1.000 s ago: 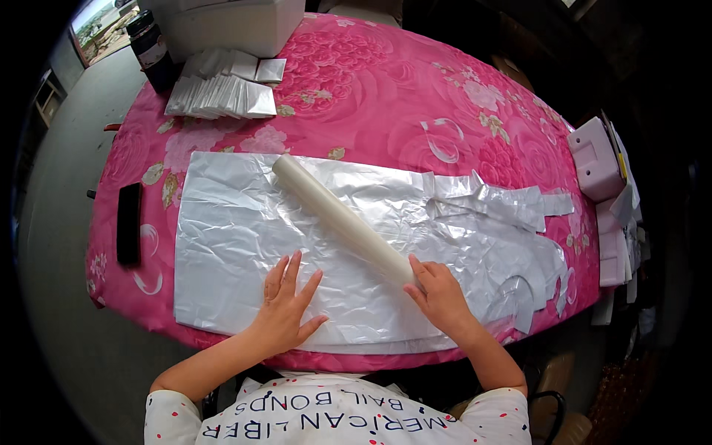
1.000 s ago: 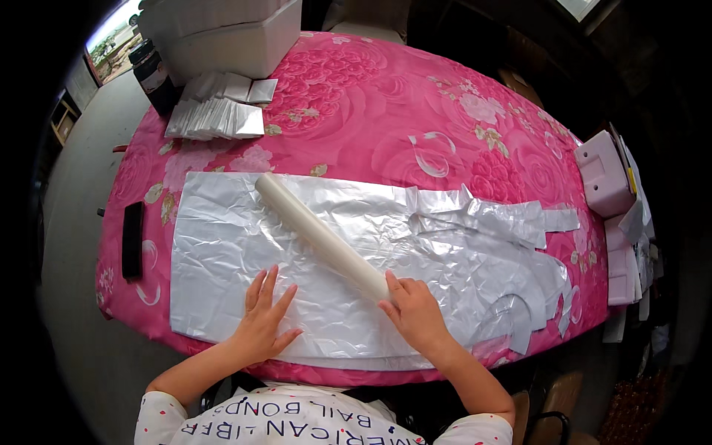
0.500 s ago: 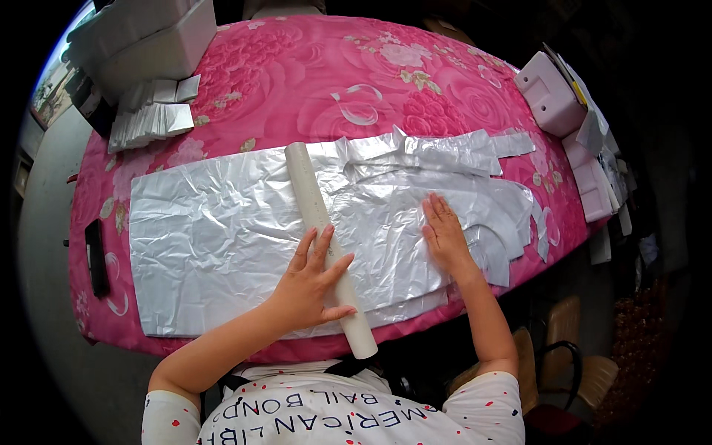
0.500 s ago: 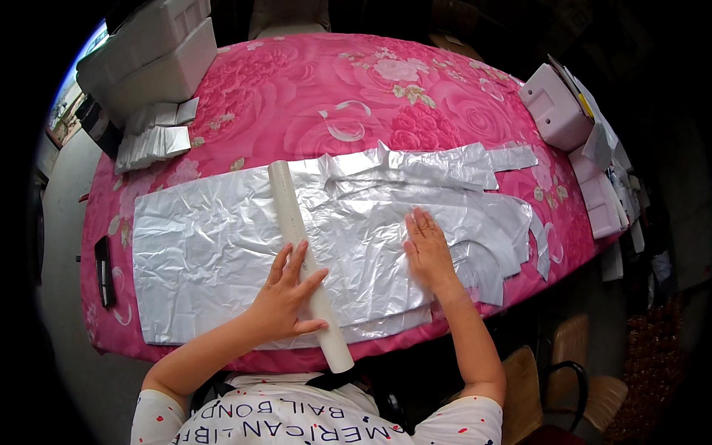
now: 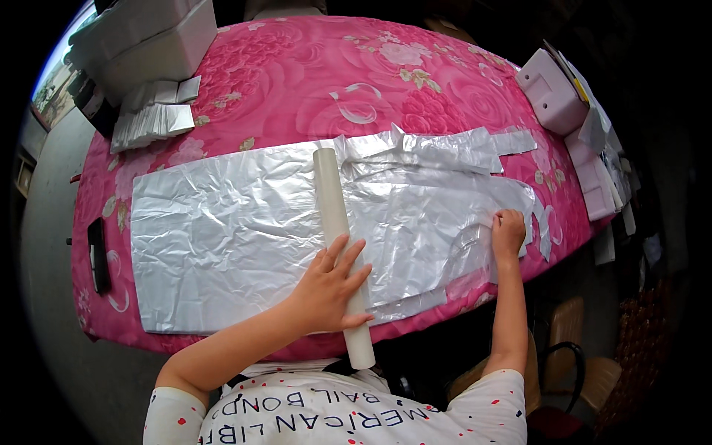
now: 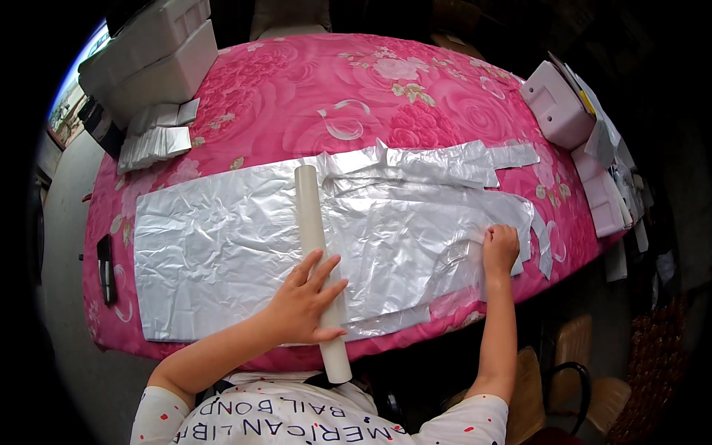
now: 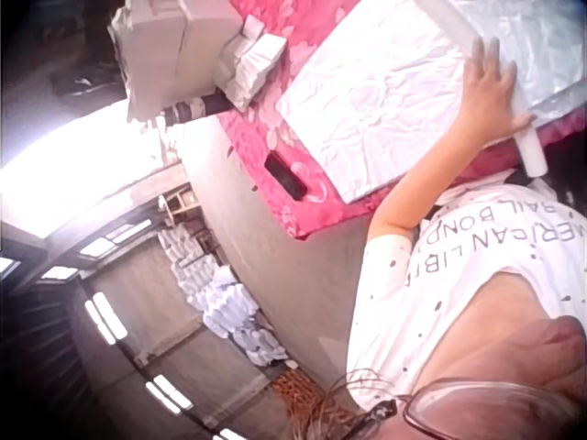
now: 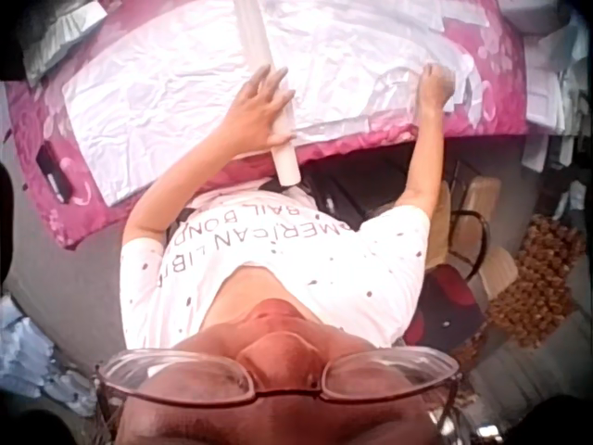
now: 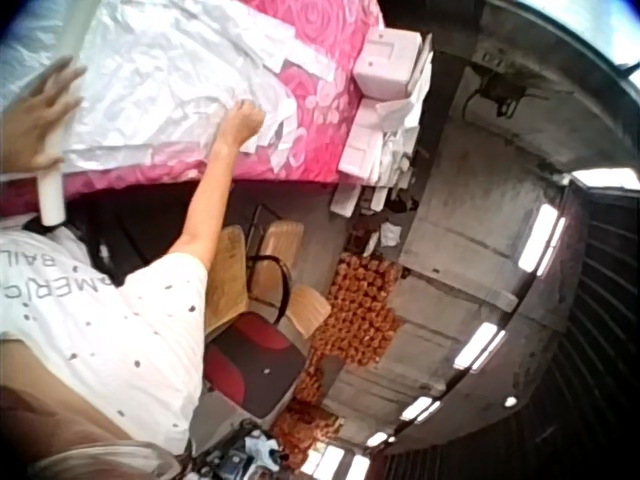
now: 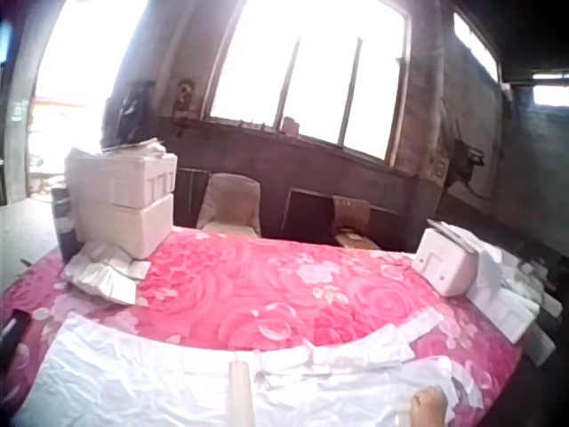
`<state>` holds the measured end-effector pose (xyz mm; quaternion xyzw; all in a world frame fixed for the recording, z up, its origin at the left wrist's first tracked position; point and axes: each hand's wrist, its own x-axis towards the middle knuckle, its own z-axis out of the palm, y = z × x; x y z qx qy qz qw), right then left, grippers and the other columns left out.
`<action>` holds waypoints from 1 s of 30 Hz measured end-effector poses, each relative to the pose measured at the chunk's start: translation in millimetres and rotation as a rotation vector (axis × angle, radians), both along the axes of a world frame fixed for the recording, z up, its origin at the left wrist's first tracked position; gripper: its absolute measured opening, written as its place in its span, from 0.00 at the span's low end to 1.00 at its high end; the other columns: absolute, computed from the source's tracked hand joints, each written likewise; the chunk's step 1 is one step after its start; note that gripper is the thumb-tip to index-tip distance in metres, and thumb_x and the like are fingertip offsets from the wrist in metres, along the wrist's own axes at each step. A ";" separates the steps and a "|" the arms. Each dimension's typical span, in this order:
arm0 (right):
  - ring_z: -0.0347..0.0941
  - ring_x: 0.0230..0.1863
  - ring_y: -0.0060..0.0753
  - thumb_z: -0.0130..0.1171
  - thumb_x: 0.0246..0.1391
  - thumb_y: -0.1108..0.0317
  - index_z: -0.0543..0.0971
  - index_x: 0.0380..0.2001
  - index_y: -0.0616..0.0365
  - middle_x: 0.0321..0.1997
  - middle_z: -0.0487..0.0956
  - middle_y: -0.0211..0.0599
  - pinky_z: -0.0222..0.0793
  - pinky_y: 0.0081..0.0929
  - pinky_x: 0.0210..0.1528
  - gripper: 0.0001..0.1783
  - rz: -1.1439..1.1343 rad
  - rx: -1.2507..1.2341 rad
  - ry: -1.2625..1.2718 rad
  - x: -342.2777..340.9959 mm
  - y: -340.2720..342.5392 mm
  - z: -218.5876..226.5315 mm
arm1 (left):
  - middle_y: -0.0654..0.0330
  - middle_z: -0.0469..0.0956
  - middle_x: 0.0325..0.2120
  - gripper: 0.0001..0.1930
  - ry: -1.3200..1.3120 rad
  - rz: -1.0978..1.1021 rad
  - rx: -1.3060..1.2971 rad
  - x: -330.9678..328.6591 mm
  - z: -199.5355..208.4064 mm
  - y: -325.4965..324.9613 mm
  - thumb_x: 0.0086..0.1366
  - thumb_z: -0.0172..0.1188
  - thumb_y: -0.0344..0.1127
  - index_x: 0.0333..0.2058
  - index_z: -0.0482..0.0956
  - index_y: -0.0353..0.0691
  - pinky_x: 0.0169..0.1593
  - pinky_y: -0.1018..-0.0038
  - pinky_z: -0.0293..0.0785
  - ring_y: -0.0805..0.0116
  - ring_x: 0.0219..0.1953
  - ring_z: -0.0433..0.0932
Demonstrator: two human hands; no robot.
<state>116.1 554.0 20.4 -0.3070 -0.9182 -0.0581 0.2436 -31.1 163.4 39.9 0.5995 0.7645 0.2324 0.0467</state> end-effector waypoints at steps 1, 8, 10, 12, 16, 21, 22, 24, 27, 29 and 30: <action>0.70 0.36 0.44 0.58 0.42 0.73 0.75 0.23 0.58 0.29 0.76 0.37 0.67 0.35 0.41 0.03 0.003 0.060 0.009 1.0 -2.9 5.7 | 0.47 0.55 0.60 0.36 0.003 -0.014 0.001 -0.1 0.9 1.8 0.48 0.56 0.63 0.49 0.73 0.40 0.62 0.51 0.50 0.40 0.64 0.45; 0.73 0.33 0.31 0.55 0.40 0.76 0.73 0.22 0.60 0.28 0.76 0.34 0.67 0.24 0.39 0.02 0.295 -0.497 0.386 -25.5 -107.7 61.9 | 0.46 0.55 0.59 0.37 -0.003 -0.014 0.030 2.2 0.2 3.0 0.50 0.57 0.60 0.51 0.69 0.37 0.60 0.48 0.51 0.42 0.63 0.46; 0.73 0.31 0.26 0.54 0.42 0.77 0.72 0.23 0.62 0.27 0.77 0.34 0.67 0.20 0.38 0.02 0.392 -0.978 0.364 -34.7 -150.1 73.6 | 0.46 0.55 0.59 0.35 -0.058 -0.009 0.078 4.0 1.2 1.1 0.52 0.59 0.55 0.52 0.67 0.35 0.59 0.49 0.52 0.46 0.63 0.48; 0.72 0.27 0.23 0.54 0.44 0.77 0.73 0.26 0.63 0.25 0.76 0.34 0.68 0.20 0.35 0.03 0.536 -1.106 0.286 -38.3 -188.6 78.9 | 0.49 0.56 0.59 0.33 -0.179 -0.007 0.127 6.2 7.6 -0.4 0.54 0.61 0.48 0.54 0.65 0.36 0.60 0.56 0.54 0.52 0.62 0.52; 0.74 0.35 0.37 0.58 0.42 0.76 0.75 0.34 0.61 0.35 0.77 0.38 0.69 0.27 0.40 0.11 0.915 -0.987 0.061 -48.7 -254.4 81.4 | 0.54 0.70 0.48 0.23 -1.333 0.258 0.331 9.4 15.4 -13.1 0.58 0.60 0.35 0.50 0.68 0.34 0.51 0.69 0.67 0.66 0.49 0.70; 0.69 0.48 0.43 0.61 0.43 0.71 0.75 0.39 0.58 0.47 0.74 0.40 0.66 0.34 0.49 0.16 1.090 -0.797 -0.088 -40.4 -286.8 82.4 | 0.57 0.78 0.28 0.08 -1.580 0.512 0.230 -49.9 11.4 -73.9 0.58 0.59 0.30 0.35 0.76 0.32 0.38 0.76 0.74 0.71 0.31 0.78; 0.69 0.48 0.43 0.61 0.44 0.70 0.74 0.39 0.59 0.47 0.73 0.41 0.66 0.34 0.49 0.16 1.089 -0.766 -0.084 -37.4 -288.1 81.9 | 0.58 0.78 0.28 0.08 -1.530 0.568 0.168 -65.9 7.7 -99.2 0.57 0.59 0.30 0.34 0.77 0.33 0.37 0.77 0.73 0.72 0.30 0.77; 0.69 0.46 0.45 0.62 0.44 0.66 0.73 0.40 0.61 0.45 0.73 0.42 0.66 0.36 0.47 0.19 0.954 -0.723 -0.118 -25.1 -286.6 73.7 | 0.60 0.78 0.27 0.07 -1.421 0.653 0.044 -92.5 6.4 -152.5 0.57 0.57 0.29 0.33 0.76 0.33 0.34 0.79 0.71 0.74 0.27 0.76; 0.67 0.44 0.47 0.64 0.43 0.60 0.71 0.43 0.64 0.42 0.72 0.45 0.64 0.38 0.47 0.25 0.601 -0.598 -0.295 -9.0 -284.4 63.0 | 0.58 0.77 0.25 0.07 -1.414 0.795 -0.014 -123.0 16.7 -226.8 0.55 0.57 0.27 0.33 0.74 0.32 0.29 0.78 0.73 0.73 0.26 0.76; 0.66 0.45 0.49 0.64 0.43 0.60 0.70 0.43 0.64 0.43 0.71 0.47 0.64 0.39 0.47 0.26 0.588 -0.523 -0.224 -9.0 -277.0 53.7 | 0.59 0.78 0.25 0.06 -1.302 0.851 -0.079 -127.0 28.3 -230.9 0.54 0.58 0.27 0.32 0.75 0.33 0.30 0.80 0.71 0.74 0.26 0.76; 0.66 0.45 0.49 0.63 0.44 0.60 0.70 0.44 0.64 0.43 0.71 0.47 0.64 0.39 0.47 0.26 0.584 -0.486 -0.189 -9.2 -273.2 48.3 | 0.59 0.78 0.25 0.06 -1.246 0.880 -0.110 -128.8 29.4 -232.8 0.54 0.59 0.26 0.31 0.75 0.33 0.30 0.81 0.71 0.74 0.26 0.76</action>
